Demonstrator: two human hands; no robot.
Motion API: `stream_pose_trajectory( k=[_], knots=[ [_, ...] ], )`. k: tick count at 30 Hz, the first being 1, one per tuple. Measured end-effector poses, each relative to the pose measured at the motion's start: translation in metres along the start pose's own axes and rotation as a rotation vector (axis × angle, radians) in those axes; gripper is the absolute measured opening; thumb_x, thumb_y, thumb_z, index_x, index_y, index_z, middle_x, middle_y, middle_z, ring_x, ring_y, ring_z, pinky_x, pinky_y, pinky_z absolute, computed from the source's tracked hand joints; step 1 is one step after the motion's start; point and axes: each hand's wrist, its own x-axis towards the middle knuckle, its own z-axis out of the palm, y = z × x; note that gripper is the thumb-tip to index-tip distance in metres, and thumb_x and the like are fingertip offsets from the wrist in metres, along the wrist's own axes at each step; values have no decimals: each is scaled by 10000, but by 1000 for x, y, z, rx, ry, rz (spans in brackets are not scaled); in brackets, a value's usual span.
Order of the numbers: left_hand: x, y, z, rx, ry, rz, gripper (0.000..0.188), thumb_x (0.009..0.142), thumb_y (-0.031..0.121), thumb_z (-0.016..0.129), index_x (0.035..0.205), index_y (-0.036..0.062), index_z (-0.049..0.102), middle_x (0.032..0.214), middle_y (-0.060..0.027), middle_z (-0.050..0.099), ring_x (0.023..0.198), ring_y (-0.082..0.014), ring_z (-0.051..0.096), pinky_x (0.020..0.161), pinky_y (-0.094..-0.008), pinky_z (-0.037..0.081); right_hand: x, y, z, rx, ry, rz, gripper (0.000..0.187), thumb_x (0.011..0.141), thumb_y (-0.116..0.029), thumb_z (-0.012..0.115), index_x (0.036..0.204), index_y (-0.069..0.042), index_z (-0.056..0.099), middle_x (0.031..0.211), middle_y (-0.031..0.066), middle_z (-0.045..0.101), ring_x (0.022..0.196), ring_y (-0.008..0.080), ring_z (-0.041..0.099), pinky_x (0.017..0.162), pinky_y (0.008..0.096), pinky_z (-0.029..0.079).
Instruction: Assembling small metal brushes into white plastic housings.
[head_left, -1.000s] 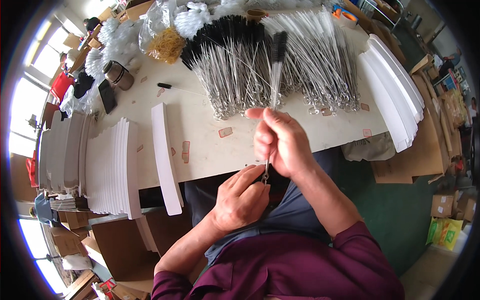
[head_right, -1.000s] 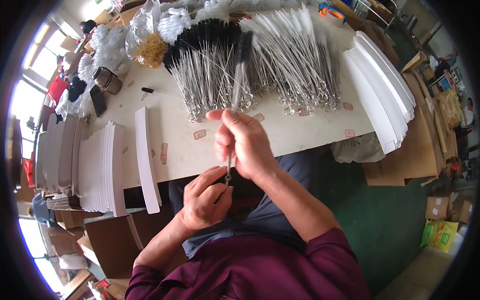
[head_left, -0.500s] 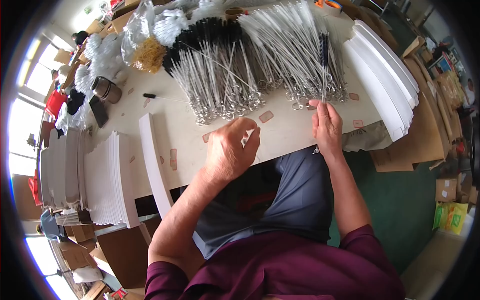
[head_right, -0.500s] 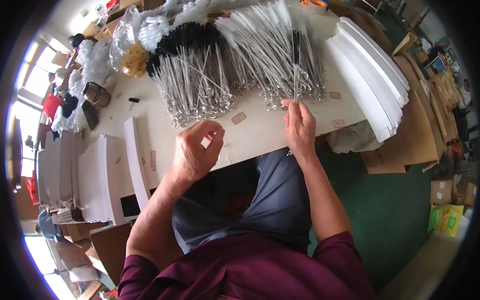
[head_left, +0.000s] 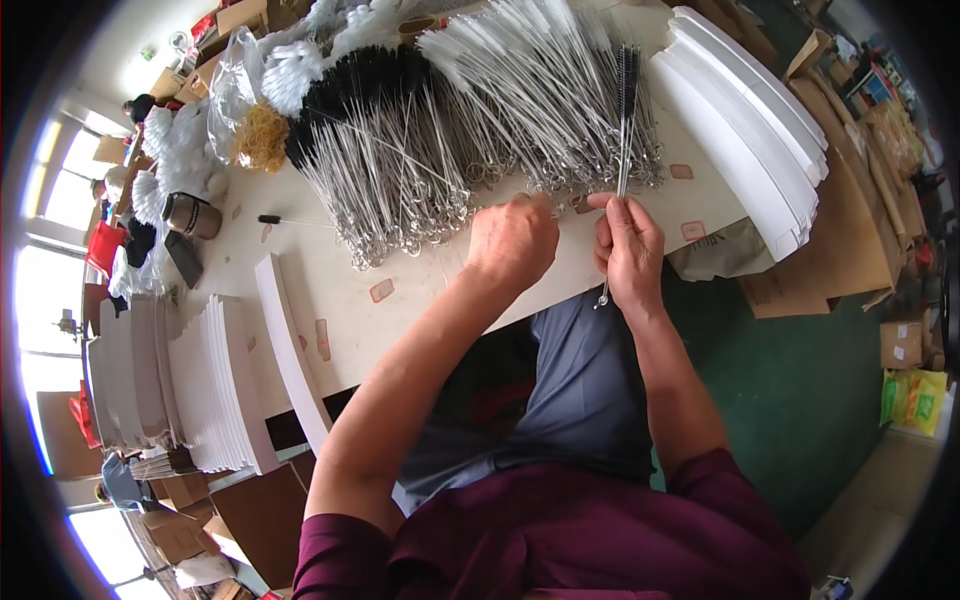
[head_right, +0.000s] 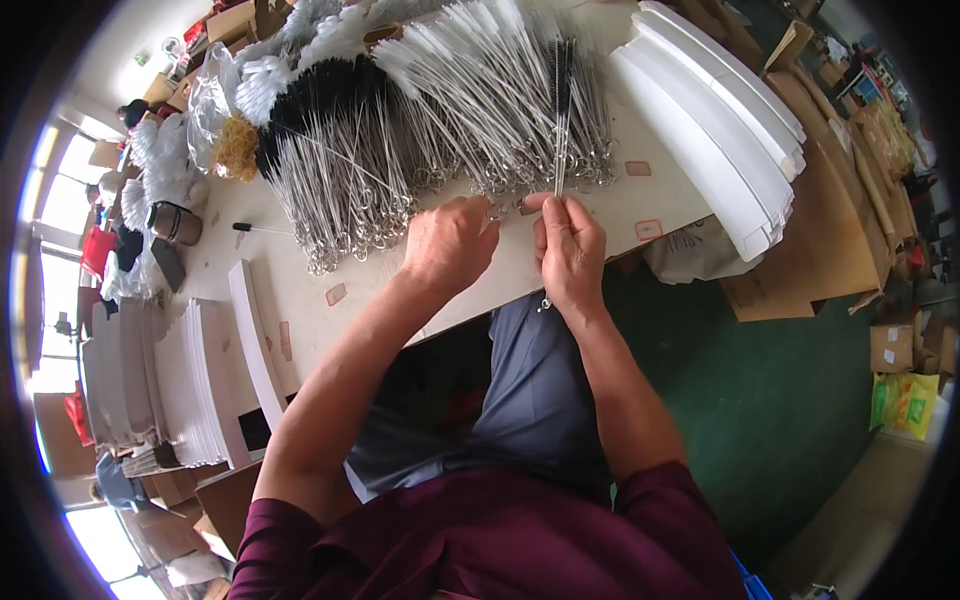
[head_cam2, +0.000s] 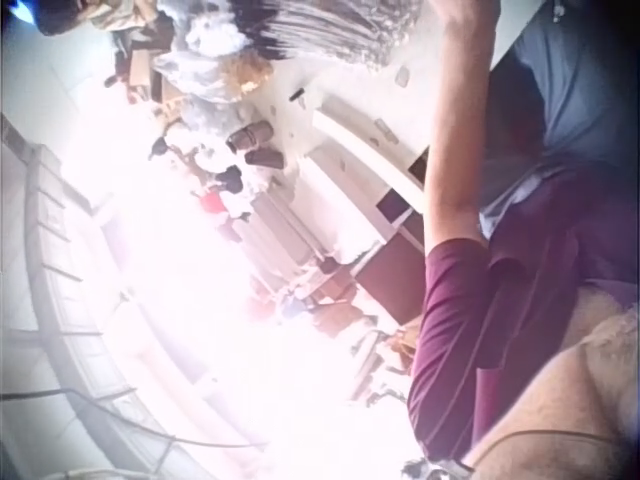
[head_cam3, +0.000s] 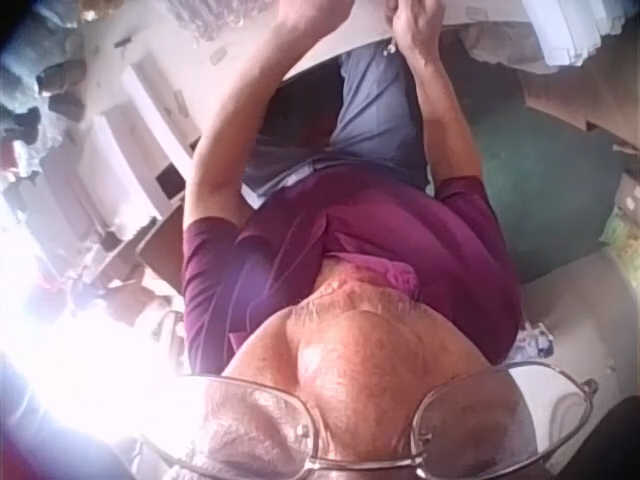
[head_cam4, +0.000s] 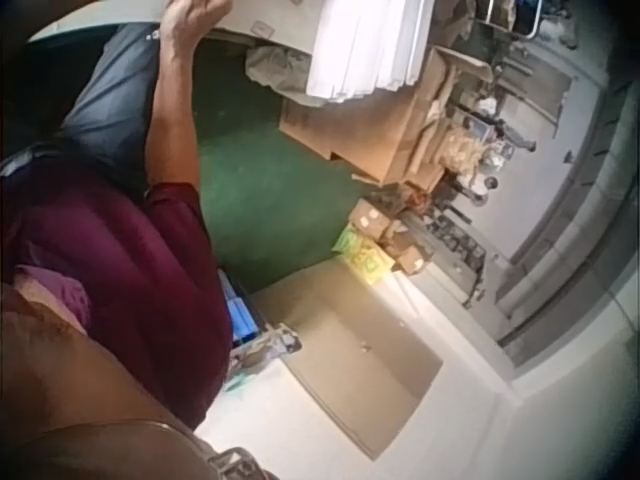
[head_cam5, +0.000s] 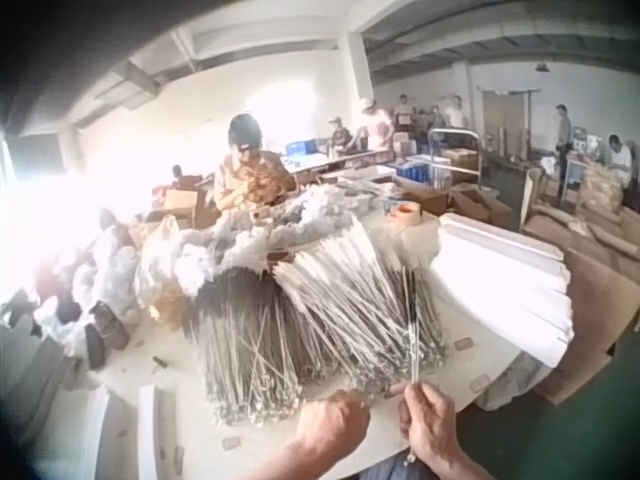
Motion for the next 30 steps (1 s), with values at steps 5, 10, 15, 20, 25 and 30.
stream_pose_trajectory(
  k=[5, 10, 15, 20, 25, 30],
  knots=[
    [1, 0, 13, -4, 17, 35, 165, 917, 195, 642, 856, 43, 659, 881, -187, 703, 781, -382, 721, 709, -486, 583, -1, 0, 0, 6, -32, 3, 346, 1137, -294, 483, 1076, -14, 677, 631, -63, 412, 499, 22, 342, 442, 224, 278],
    [-6, 8, -16, -244, 138, 1, 125, 897, 127, 698, 823, 31, 664, 855, -148, 684, 734, -321, 713, 677, -424, 593, 0, 2, -4, 32, -42, 4, 346, 1137, -289, 482, 1065, -11, 676, 632, -58, 425, 499, 19, 350, 440, 221, 297],
    [-9, 9, -68, -588, 309, -9, 44, 895, 5, 713, 876, -18, 681, 1153, -171, 699, 931, -195, 735, 714, -320, 631, 5, -3, -2, 75, -18, 73, 318, 1126, -260, 501, 1057, -4, 678, 635, -51, 446, 491, 21, 359, 436, 218, 300],
    [-7, 5, -117, -668, 351, -34, 87, 968, 50, 662, 993, -33, 665, 1238, -200, 708, 938, -159, 717, 776, -290, 596, 44, -19, 38, 137, -161, 62, 293, 1105, -205, 506, 1076, 47, 651, 885, 92, 666, 724, 168, 670, 647, 323, 582],
    [5, -19, -153, -964, 409, -20, 154, 1013, 79, 607, 988, -64, 659, 1208, -245, 701, 972, -229, 741, 812, -355, 637, 105, -6, 61, 177, -134, 82, 334, 1078, -193, 523, 1033, 113, 648, 995, 192, 687, 920, 261, 714, 911, 402, 626],
    [-7, -36, -209, -1036, 559, 124, 193, 1018, 97, 557, 987, -41, 688, 1084, -240, 740, 928, -263, 767, 798, -392, 669, 115, 8, 59, 163, -108, 111, 320, 1065, -188, 547, 1073, 119, 638, 993, 201, 685, 968, 273, 713, 935, 425, 624]
  ],
)
